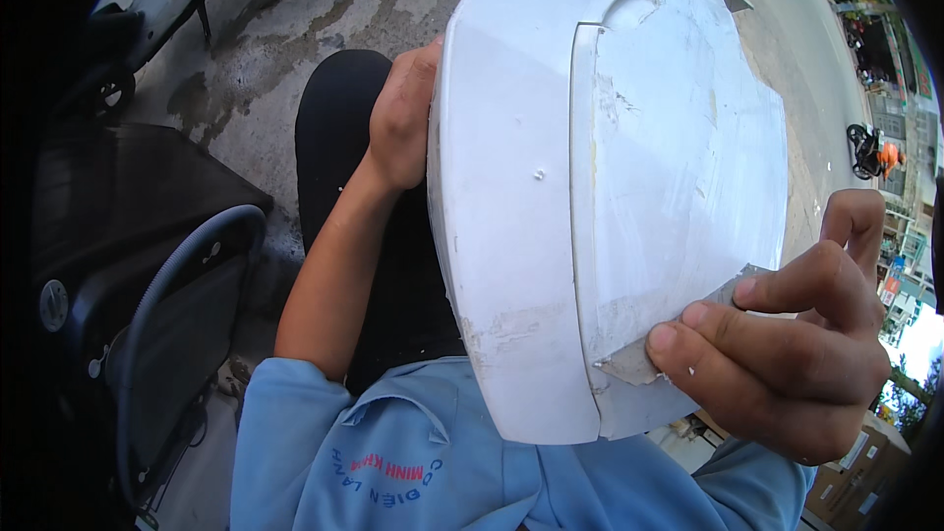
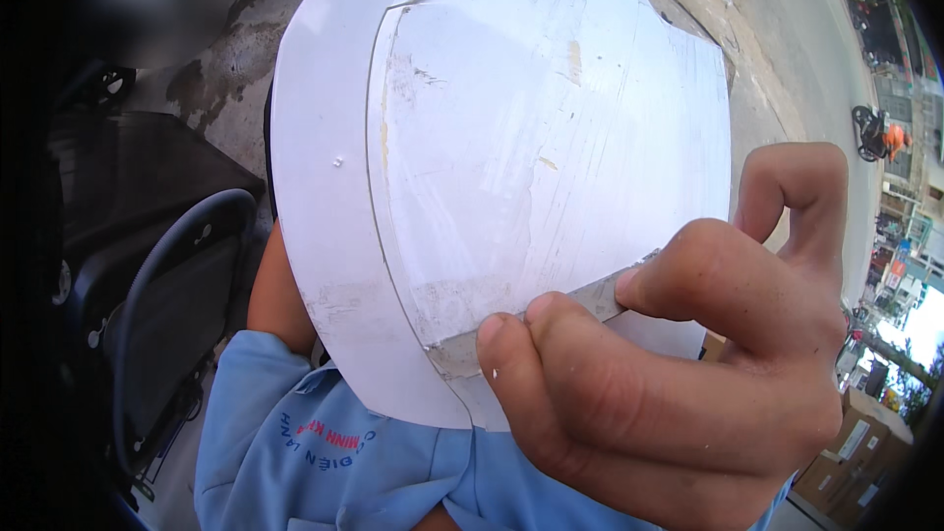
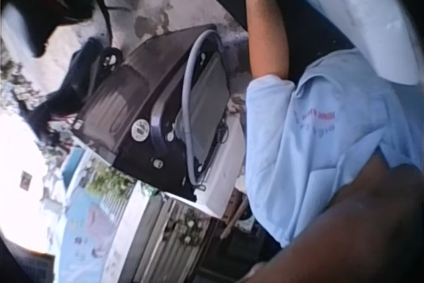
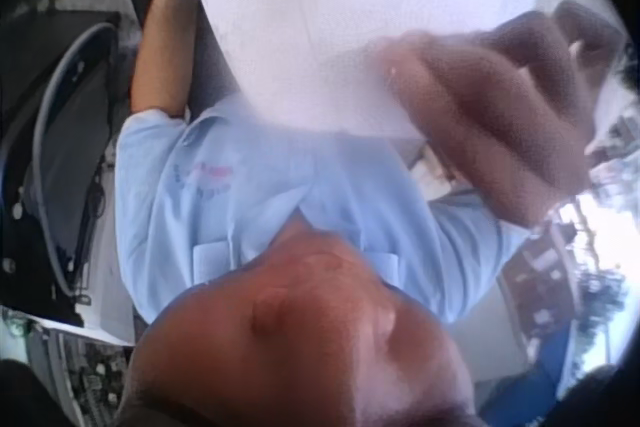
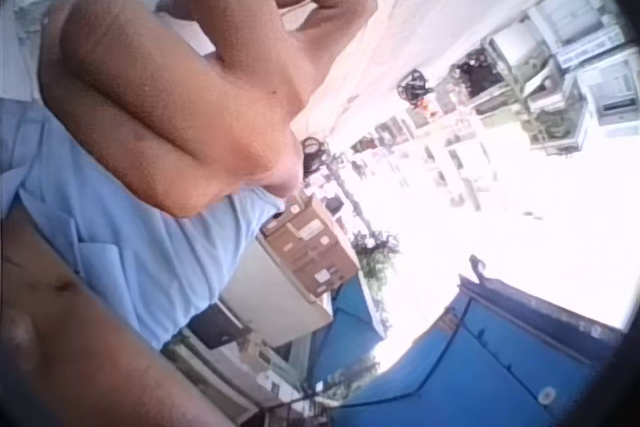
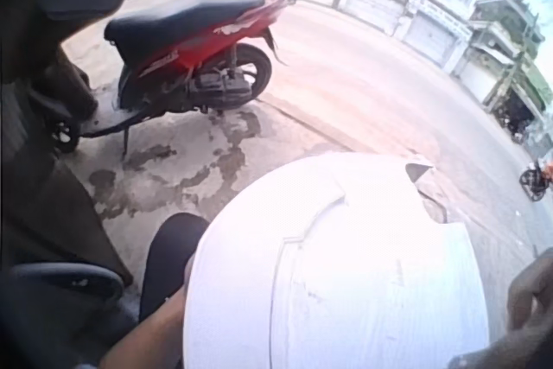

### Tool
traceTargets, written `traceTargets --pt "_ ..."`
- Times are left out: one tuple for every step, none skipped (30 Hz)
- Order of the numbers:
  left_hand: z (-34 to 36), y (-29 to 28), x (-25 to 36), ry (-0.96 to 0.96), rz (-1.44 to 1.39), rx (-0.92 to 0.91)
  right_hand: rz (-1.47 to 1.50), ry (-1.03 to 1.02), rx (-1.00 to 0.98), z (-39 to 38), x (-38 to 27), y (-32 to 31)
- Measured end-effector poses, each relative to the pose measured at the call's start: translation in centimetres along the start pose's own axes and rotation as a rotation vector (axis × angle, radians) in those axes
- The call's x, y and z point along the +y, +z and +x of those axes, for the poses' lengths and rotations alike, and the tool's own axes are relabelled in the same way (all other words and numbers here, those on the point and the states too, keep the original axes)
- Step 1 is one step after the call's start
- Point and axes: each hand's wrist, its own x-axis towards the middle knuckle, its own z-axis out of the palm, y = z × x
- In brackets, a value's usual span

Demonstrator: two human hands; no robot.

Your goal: The person scrapes a white plastic part with a utility knife, then attaches a grinding disc to a cordless drill and grinds the surface of the part.

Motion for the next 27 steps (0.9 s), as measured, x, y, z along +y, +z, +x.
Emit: traceTargets --pt "-0.9 0.3 -2.3 0.186 0.275 0.098 0.011 0.026 0.008 -0.2 -0.6 -0.1" --pt "-1.4 0.2 -3.1 0.201 0.344 0.106 0.024 0.080 -0.012 -0.4 -0.2 -0.6" --pt "-1.7 0.3 -4.0 0.221 0.404 0.115 0.028 0.142 -0.036 -0.4 -0.2 -1.0" --pt "-2.1 0.2 -3.7 0.073 0.255 0.026 0.017 0.204 0.024 -0.1 0.6 -1.2" --pt "-2.2 -0.2 -2.9 0.003 0.139 -0.017 -0.010 0.246 0.170 0.0 2.5 -0.2" --pt "-2.2 -0.4 -2.2 -0.076 0.020 -0.051 -0.016 0.274 0.237 0.4 4.0 0.5" --pt "-1.3 0.2 -1.7 -0.063 -0.122 -0.058 -0.037 0.323 0.289 0.6 5.2 0.8" --pt "-0.9 0.5 -1.3 -0.076 -0.197 -0.060 -0.043 0.353 0.341 0.9 6.0 1.3" --pt "-0.2 0.8 -0.9 -0.085 -0.269 -0.060 -0.040 0.363 0.359 1.3 6.1 1.7" --pt "-0.1 1.1 -0.6 -0.103 -0.338 -0.051 -0.036 0.346 0.349 1.7 5.8 2.1" --pt "0.0 0.9 -0.2 -0.083 -0.330 -0.068 -0.035 0.324 0.325 1.9 5.1 2.2" --pt "0.0 1.0 -0.4 -0.051 -0.293 -0.032 -0.049 0.291 0.304 1.7 4.4 1.9" --pt "-0.4 0.9 -0.4 -0.027 -0.246 0.013 -0.052 0.250 0.284 1.5 3.7 1.9" --pt "-0.8 1.8 -0.8 0.011 -0.183 0.104 -0.041 0.244 0.233 1.1 2.5 1.5" --pt "-1.0 1.6 -0.9 -0.008 -0.186 0.110 -0.010 0.240 0.195 0.9 1.3 1.4" --pt "-0.7 1.9 -0.6 -0.025 -0.204 0.105 0.014 0.261 0.161 0.4 0.0 1.1" --pt "-0.1 1.1 0.3 -0.098 -0.289 0.013 0.036 0.291 0.144 0.1 -0.8 0.5" --pt "0.2 1.2 0.4 -0.142 -0.336 -0.035 0.044 0.320 0.117 0.1 -1.1 0.0" --pt "0.3 0.7 0.8 -0.187 -0.356 -0.072 0.063 0.328 0.105 0.0 -1.2 -0.2" --pt "0.2 0.6 0.9 -0.203 -0.339 -0.063 0.058 0.338 0.124 0.2 -0.6 -0.2" --pt "0.1 0.6 1.1 -0.213 -0.329 -0.050 0.054 0.364 0.199 0.5 0.7 0.7" --pt "0.1 0.8 1.2 -0.222 -0.324 -0.044 0.049 0.398 0.275 0.9 2.0 1.5" --pt "0.0 1.1 1.5 -0.225 -0.330 -0.036 0.041 0.434 0.347 1.2 3.3 2.2" --pt "0.1 1.2 2.0 -0.240 -0.340 -0.038 0.040 0.441 0.372 1.3 3.6 2.5" --pt "0.1 1.1 2.4 -0.261 -0.345 -0.034 0.046 0.443 0.395 1.6 4.0 2.9" --pt "0.4 1.0 3.2 -0.295 -0.354 -0.039 0.028 0.411 0.372 1.7 3.7 2.7" --pt "0.3 0.9 3.3 -0.306 -0.352 -0.019 0.018 0.392 0.323 1.6 2.9 2.3"
